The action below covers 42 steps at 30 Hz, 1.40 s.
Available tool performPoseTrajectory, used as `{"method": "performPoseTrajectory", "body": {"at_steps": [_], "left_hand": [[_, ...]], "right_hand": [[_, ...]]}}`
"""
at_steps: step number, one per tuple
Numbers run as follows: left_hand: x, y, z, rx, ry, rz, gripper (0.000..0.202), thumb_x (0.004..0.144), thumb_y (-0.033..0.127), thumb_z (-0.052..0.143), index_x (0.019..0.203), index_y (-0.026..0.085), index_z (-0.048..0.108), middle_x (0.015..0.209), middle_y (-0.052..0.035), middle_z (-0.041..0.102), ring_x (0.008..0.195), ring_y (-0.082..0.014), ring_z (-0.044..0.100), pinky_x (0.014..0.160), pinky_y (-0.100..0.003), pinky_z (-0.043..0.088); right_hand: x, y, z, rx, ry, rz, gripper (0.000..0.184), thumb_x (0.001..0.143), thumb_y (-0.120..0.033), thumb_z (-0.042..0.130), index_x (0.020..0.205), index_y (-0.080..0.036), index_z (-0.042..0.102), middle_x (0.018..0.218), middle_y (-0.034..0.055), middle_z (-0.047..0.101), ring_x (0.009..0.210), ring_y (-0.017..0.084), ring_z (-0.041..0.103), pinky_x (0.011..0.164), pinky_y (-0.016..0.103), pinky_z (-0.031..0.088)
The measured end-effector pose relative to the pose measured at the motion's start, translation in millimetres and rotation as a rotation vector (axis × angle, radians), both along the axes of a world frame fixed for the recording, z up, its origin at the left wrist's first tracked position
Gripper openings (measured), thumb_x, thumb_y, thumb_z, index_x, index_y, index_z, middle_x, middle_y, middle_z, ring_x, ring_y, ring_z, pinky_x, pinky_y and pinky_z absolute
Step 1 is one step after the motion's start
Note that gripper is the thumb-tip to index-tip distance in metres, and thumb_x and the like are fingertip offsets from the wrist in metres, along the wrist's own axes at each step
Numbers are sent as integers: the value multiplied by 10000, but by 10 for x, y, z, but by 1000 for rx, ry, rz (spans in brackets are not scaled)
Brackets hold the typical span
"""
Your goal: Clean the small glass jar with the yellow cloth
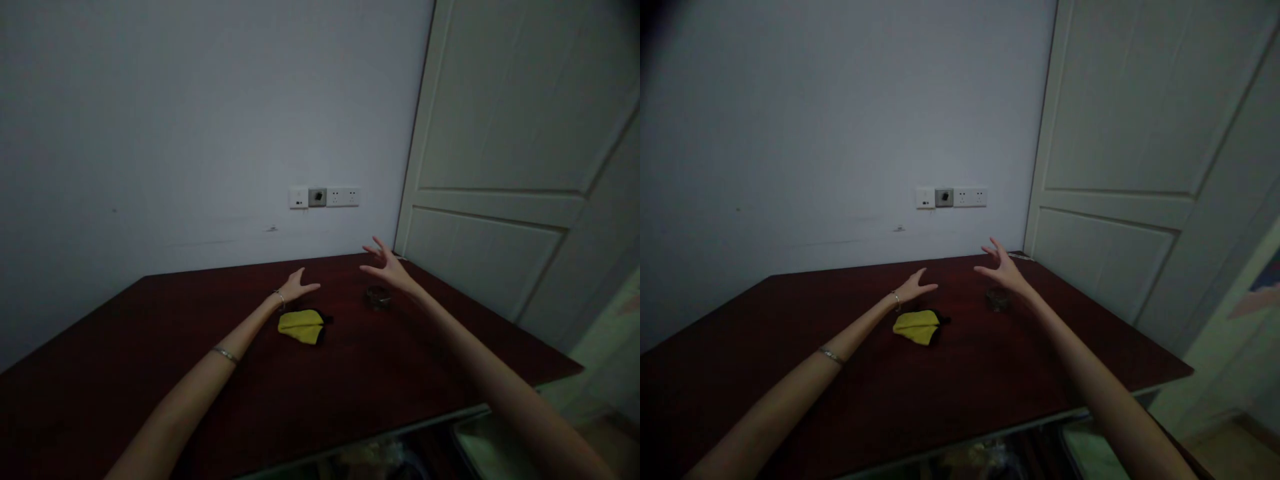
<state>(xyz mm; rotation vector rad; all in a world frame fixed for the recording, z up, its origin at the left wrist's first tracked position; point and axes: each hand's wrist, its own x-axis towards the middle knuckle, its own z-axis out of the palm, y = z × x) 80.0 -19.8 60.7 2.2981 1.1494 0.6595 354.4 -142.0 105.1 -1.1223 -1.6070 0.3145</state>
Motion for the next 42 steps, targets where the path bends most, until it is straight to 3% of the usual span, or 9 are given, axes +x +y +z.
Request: {"method": "performPoseTrajectory", "body": {"at_steps": [2, 5, 11, 14, 17, 20, 24, 32, 42], "left_hand": [[262, -135, 102, -27, 92, -114, 980, 576, 647, 594, 1337, 117, 275, 1421, -172, 273, 1312, -300, 247, 1069, -368, 220], [675, -336, 152, -21, 202, -222, 1058, 543, 680, 591, 1345, 83, 246, 1420, -195, 259, 1309, -313, 246, 1060, -368, 239], [1349, -535, -39, 77, 276, -254, 1130, 442, 736, 602, 1312, 82, 297, 1400, -199, 296, 1300, -359, 236, 1038, -386, 266], [1526, -527, -134, 101, 258, -284, 974, 441, 721, 619, 1173, 95, 475, 1245, -175, 497, 1206, -360, 387, 990, -397, 322], [1594, -504, -167, 156, 221, -338, 737, 477, 655, 659, 988, 129, 594, 1027, -116, 630, 1086, -323, 499, 985, -395, 316], [1595, -488, -163, 189, 191, -336, 632, 494, 616, 679, 909, 142, 626, 942, -90, 657, 1040, -301, 522, 947, -368, 351], [1587, -464, -186, 167, 189, -359, 543, 544, 590, 668, 855, 145, 647, 869, -74, 672, 972, -271, 553, 920, -351, 371], [1606, -396, -345, 111, 134, -381, 615, 591, 588, 634, 985, 116, 631, 946, -98, 660, 1045, -276, 516, 918, -358, 380], [1612, -408, -333, 96, 138, -371, 558, 624, 531, 644, 999, 118, 630, 991, -109, 642, 1043, -271, 506, 873, -335, 418]], "right_hand": [[284, -151, -67, -64, 4, -37, 978, 639, -409, 707, 1384, -259, 91, 1358, 121, 404, 1268, 225, 359, 1061, 454, 242], [562, -302, -294, -178, 21, -70, 1055, 626, -433, 708, 1392, -244, 8, 1362, 157, 382, 1272, 248, 351, 1042, 477, 272], [701, -413, -694, -320, 19, -109, 1142, 595, -442, 721, 1391, -224, -68, 1312, 202, 421, 1229, 273, 411, 984, 480, 362], [694, -416, -774, -336, -58, -103, 1173, 578, -429, 732, 1390, -205, -83, 1281, 192, 460, 1236, 263, 405, 1013, 480, 317], [679, -397, -814, -336, -132, -111, 1183, 564, -421, 741, 1393, -196, -73, 1247, 176, 504, 1260, 269, 366, 1040, 496, 252], [666, -360, -849, -347, -146, -118, 1184, 555, -424, 743, 1397, -187, -55, 1220, 174, 530, 1272, 277, 343, 1042, 500, 239], [654, -300, -891, -377, -95, -115, 1190, 549, -418, 750, 1397, -158, -44, 1179, 187, 556, 1225, 278, 415, 1026, 478, 280], [603, -290, -870, -406, -94, -117, 1168, 555, -409, 746, 1400, -140, -14, 1152, 177, 570, 1222, 268, 421, 1024, 457, 292], [668, -209, -962, -382, -62, -121, 1190, 529, -398, 764, 1400, -147, -7, 1159, 181, 575, 1252, 265, 376, 1030, 466, 280]]}}
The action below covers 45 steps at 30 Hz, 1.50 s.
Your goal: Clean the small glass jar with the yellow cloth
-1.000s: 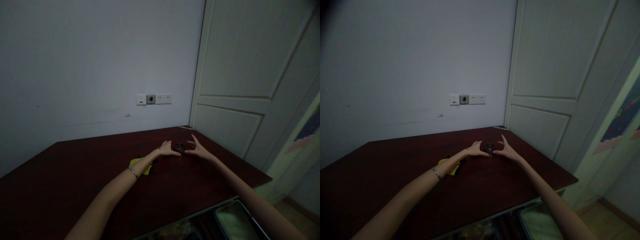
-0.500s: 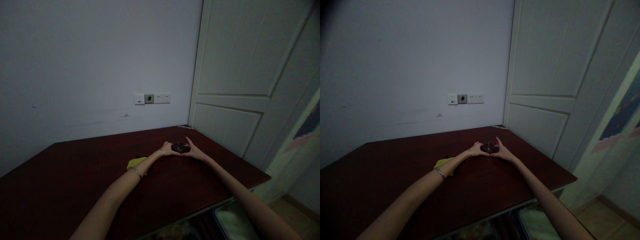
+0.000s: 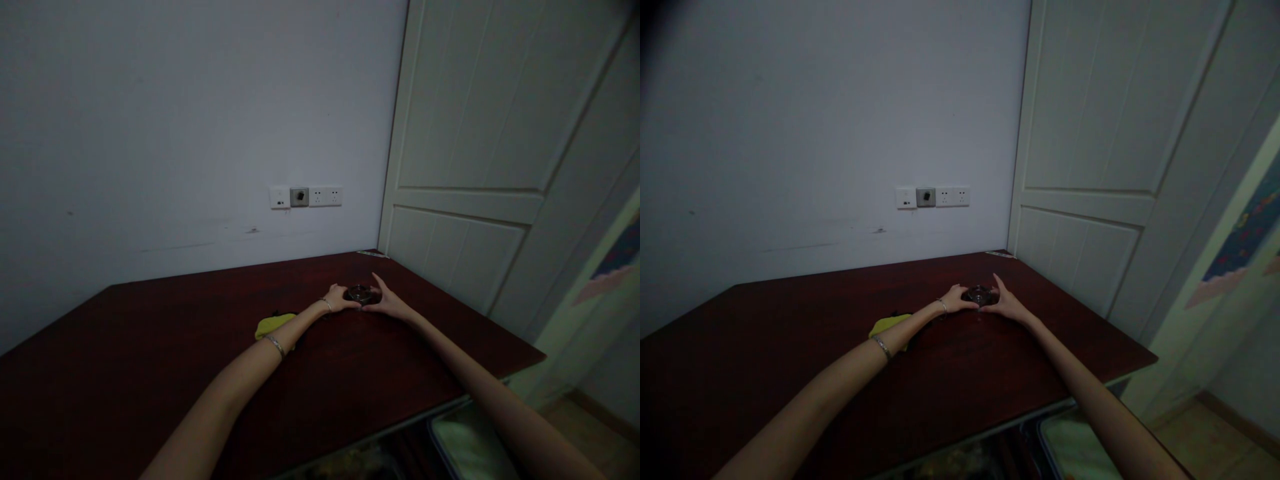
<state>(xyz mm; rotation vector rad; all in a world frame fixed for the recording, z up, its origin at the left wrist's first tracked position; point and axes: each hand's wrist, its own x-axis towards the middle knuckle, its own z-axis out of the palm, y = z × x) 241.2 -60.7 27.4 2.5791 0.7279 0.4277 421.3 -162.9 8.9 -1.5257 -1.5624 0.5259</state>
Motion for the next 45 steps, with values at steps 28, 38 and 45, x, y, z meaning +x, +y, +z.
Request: {"method": "performPoseTrajectory", "body": {"at_steps": [28, 38, 45], "left_hand": [[-2566, 402, 735, 79, -33, 234, 509, 648, 468, 648, 1066, 178, 620, 1047, -62, 647, 1047, -269, 516, 937, -358, 359], [-3845, 179, 589, -7, -18, 280, 462, 678, 416, 643, 1069, 173, 611, 1049, -56, 655, 973, -225, 571, 863, -310, 402], [-4162, 122, 401, -19, -18, 320, 501, 662, 432, 649, 1074, 149, 607, 1047, -78, 647, 954, -232, 572, 863, -333, 405]], "right_hand": [[-2349, 937, 519, 175, 107, 274, 1195, 524, -377, 771, 1400, -131, -2, 1203, 190, 549, 1266, 250, 360, 1018, 424, 300], [-3574, 1086, 265, 127, 68, 454, 1205, 514, -421, 768, 1399, -129, 4, 1161, 180, 582, 1234, 250, 409, 996, 413, 324], [-3866, 1052, 107, 110, 22, 466, 1186, 528, -402, 768, 1401, -171, -1, 1157, 159, 585, 1164, 257, 487, 973, 417, 336]]}}
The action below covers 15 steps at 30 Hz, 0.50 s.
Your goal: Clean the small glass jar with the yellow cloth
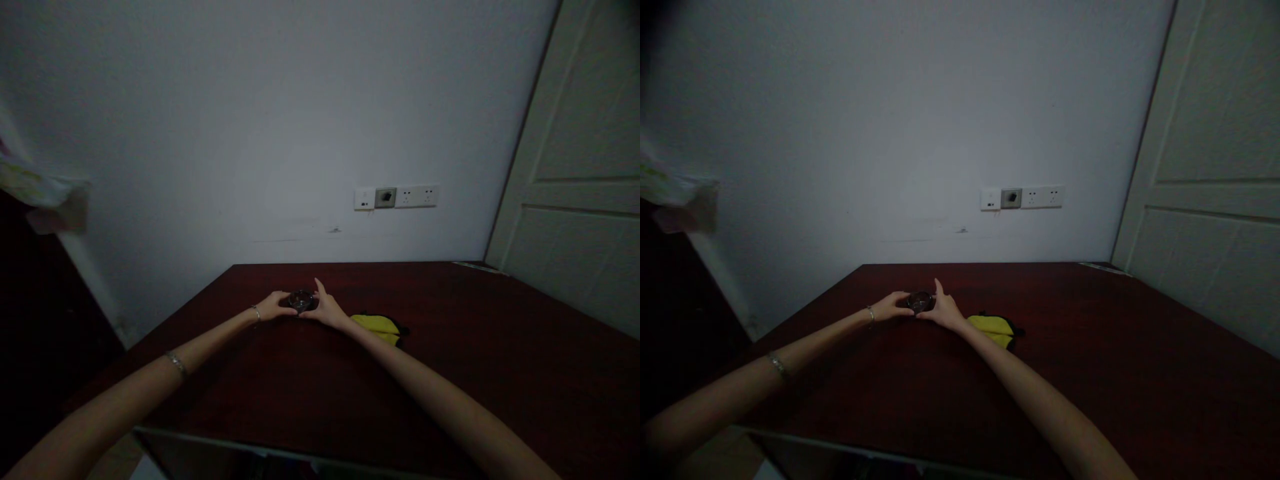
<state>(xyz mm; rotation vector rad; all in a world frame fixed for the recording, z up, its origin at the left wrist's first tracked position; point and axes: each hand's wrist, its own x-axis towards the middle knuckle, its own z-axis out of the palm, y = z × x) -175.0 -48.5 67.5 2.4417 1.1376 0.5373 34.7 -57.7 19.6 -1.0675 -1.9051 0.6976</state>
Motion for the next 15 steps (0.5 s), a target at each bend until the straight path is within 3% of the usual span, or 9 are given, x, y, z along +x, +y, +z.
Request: {"method": "performPoseTrajectory", "body": {"at_steps": [15], "left_hand": [[-29, -32, -229, -77, -87, -14, 524, 677, 417, 647, 1118, 144, 571, 1078, -85, 635, 969, -220, 571, 869, -326, 411]], "right_hand": [[-21, -66, -68, 28, -78, 17, 1182, 541, -440, 745, 1399, -143, -12, 1152, 179, 586, 1184, 265, 467, 1016, 458, 266]]}}
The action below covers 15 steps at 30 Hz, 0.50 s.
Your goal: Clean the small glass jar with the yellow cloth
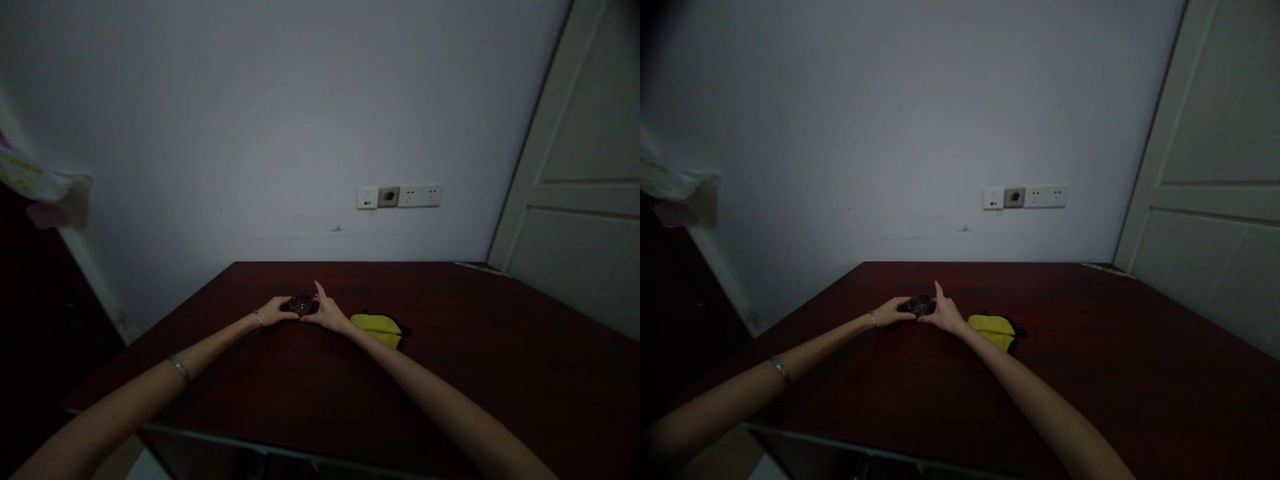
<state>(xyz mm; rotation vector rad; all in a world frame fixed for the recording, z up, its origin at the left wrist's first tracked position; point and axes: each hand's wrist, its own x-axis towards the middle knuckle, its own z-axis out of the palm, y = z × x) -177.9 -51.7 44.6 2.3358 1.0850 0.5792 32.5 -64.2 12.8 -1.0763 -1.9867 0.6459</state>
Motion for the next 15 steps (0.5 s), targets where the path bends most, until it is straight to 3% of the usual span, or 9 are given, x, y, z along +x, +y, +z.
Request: {"method": "performPoseTrajectory", "body": {"at_steps": [9, 15], "left_hand": [[-29, -9, -46, -20, -9, 6, 527, 668, 427, 652, 1103, 139, 576, 1061, -83, 640, 953, -223, 577, 853, -332, 425], [-2, -53, -56, 8, -32, 27, 541, 666, 426, 650, 1125, 153, 561, 1084, -82, 632, 981, -226, 572, 893, -352, 409]], "right_hand": [[-15, -23, -7, 16, -28, 2, 1171, 545, -442, 744, 1399, -128, 7, 1123, 180, 600, 1157, 279, 490, 997, 466, 288], [-10, -14, -48, -27, -1, 67, 1123, 602, -361, 730, 1400, -185, -40, 1151, 140, 589, 1074, 254, 558, 931, 414, 383]]}}
